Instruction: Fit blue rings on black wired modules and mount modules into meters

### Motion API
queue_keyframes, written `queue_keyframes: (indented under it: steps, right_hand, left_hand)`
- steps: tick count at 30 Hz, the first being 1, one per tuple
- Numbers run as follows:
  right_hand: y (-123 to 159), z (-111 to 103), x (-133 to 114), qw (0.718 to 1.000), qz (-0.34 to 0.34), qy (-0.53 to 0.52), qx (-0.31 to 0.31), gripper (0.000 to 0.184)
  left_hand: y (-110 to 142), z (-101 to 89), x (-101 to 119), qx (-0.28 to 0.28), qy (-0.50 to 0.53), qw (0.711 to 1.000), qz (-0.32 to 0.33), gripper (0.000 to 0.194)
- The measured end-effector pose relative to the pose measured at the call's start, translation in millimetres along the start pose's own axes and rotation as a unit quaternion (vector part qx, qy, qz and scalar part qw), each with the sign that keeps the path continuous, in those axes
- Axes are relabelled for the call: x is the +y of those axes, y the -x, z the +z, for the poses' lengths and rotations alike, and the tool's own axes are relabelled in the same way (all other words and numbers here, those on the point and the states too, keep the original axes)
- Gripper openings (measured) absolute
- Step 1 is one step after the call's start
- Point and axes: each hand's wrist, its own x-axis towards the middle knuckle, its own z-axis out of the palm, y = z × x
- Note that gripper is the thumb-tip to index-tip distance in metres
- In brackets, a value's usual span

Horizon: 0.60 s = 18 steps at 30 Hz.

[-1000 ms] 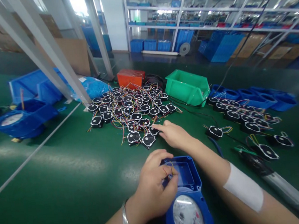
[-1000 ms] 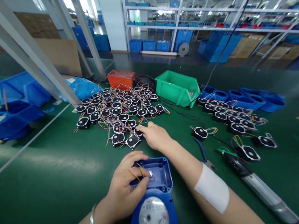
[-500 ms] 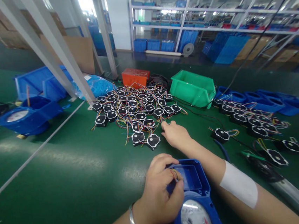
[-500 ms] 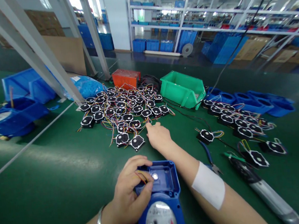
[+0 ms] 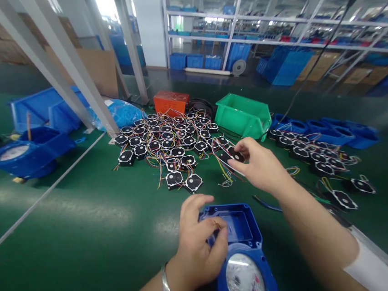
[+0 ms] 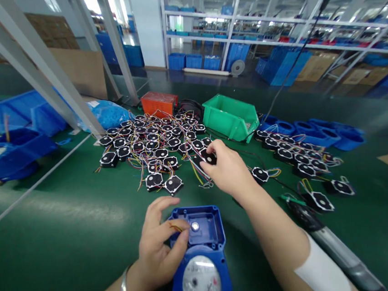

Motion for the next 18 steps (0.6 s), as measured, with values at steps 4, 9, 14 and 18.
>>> queue_keyframes:
  steps: [4,9,14,18]
  right_hand:
    - [31,-28,-12,0.997,-0.064,-0.016,0.025,0.020]
    - [61,-47,-22,0.988,-0.152,-0.015,-0.022,0.014]
    - [81,-51,-26,0.976,-0.213,-0.023,-0.045,0.013]
    - [90,-44,-29,0.973,-0.221,-0.024,-0.068,0.015]
  left_hand:
    - [1,-1.6,1,0.023,-0.047,0.998,0.022,0.018]
    - [2,-3.3,2,0.005,0.046,0.999,-0.013,0.017]
    - [9,-1.2,9,0.005,0.282,0.946,-0.161,0.017]
    - [10,0.6,15,0.027,0.369,0.904,-0.214,0.053]
